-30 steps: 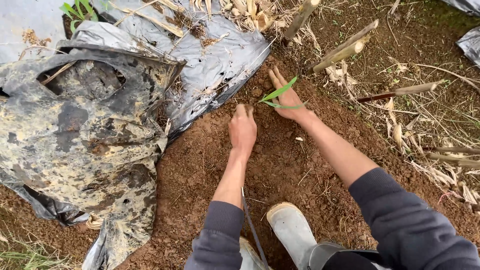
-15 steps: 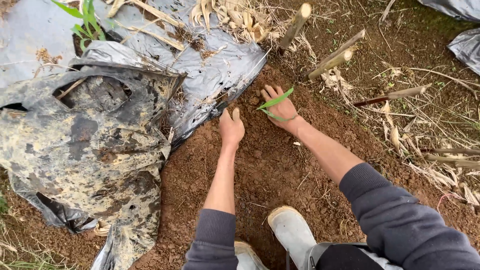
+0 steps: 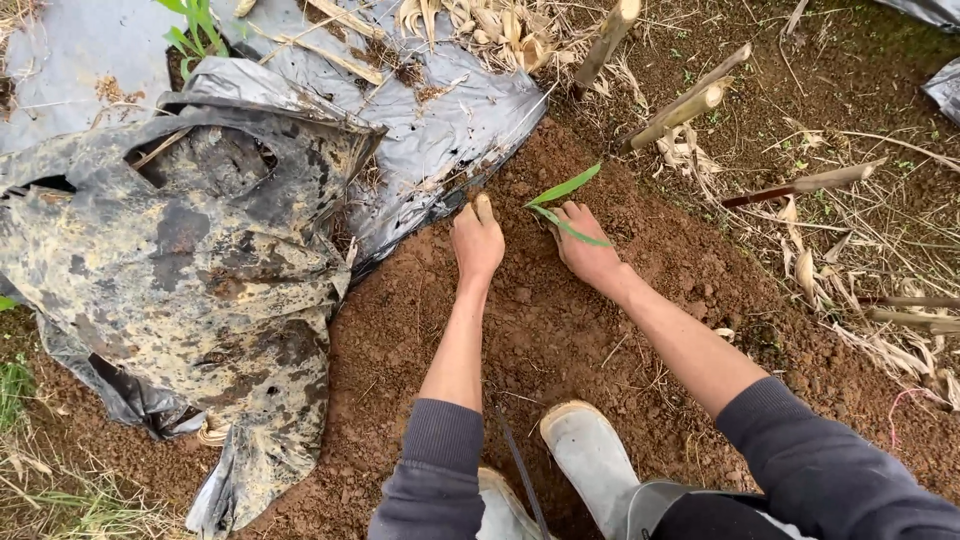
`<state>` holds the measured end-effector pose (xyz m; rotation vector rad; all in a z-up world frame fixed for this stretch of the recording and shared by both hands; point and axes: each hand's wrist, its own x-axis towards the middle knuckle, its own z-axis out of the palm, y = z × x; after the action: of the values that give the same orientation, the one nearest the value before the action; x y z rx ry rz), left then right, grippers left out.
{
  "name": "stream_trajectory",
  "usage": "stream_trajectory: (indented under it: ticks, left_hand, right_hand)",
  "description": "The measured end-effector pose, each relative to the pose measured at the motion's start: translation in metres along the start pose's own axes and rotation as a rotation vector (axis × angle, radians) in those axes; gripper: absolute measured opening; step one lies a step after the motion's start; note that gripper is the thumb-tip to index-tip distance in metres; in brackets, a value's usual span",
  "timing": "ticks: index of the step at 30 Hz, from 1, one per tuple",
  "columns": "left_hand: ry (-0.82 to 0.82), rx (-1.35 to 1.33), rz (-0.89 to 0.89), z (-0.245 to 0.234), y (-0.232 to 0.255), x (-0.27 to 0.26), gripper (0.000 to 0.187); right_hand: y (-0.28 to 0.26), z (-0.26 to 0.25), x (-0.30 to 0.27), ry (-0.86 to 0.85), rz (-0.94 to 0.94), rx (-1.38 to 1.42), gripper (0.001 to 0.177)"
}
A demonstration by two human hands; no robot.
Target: The person plants small green seedlings into the soil by hand. They repeatedly move a dirty plastic sheet aside, dig a small hole, place a seedling, and pat the soil around its base to secure it.
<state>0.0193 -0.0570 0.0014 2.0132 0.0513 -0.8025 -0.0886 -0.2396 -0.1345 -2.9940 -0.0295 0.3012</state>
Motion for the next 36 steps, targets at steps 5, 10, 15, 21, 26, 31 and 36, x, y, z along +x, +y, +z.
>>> stream_trajectory:
  ticks: [5,10,15,21,26,31,36]
  left_hand:
    - [0.010,-0.107,0.033,-0.012,0.034,-0.023,0.065]
    - [-0.118,-0.208,-0.037,-0.013,0.020,-0.008,0.073]
    - [-0.045,-0.083,-0.030,-0.008,0.036,-0.023,0.063]
    - [-0.099,-0.150,0.167,-0.023,0.039,-0.027,0.073]
    - [0.091,-0.055,0.158,-0.040,0.036,-0.049,0.046]
    - [0.139,-0.058,0.123,-0.030,-0.017,-0.036,0.040]
    - [0.187,-0.042,0.215,-0.029,-0.030,-0.046,0.038]
  right_hand:
    - [-0.033,-0.090,-0.031,0.046,0.280,0.404,0.028]
    - [-0.025,-0.055,-0.029,0.096,0.429,0.558,0.026]
    - [-0.047,-0.116,-0.028,-0.218,0.451,0.873,0.044]
    - [-0.073,-0.171,-0.024,-0.117,0.523,0.938,0.053]
    - [-0.052,-0.148,-0.028,-0.023,0.441,0.879,0.036]
    - [-0.031,-0.079,-0.001,0.017,0.263,0.883,0.031]
    - [-0.046,-0.119,0.002,0.145,0.086,0.943,0.035]
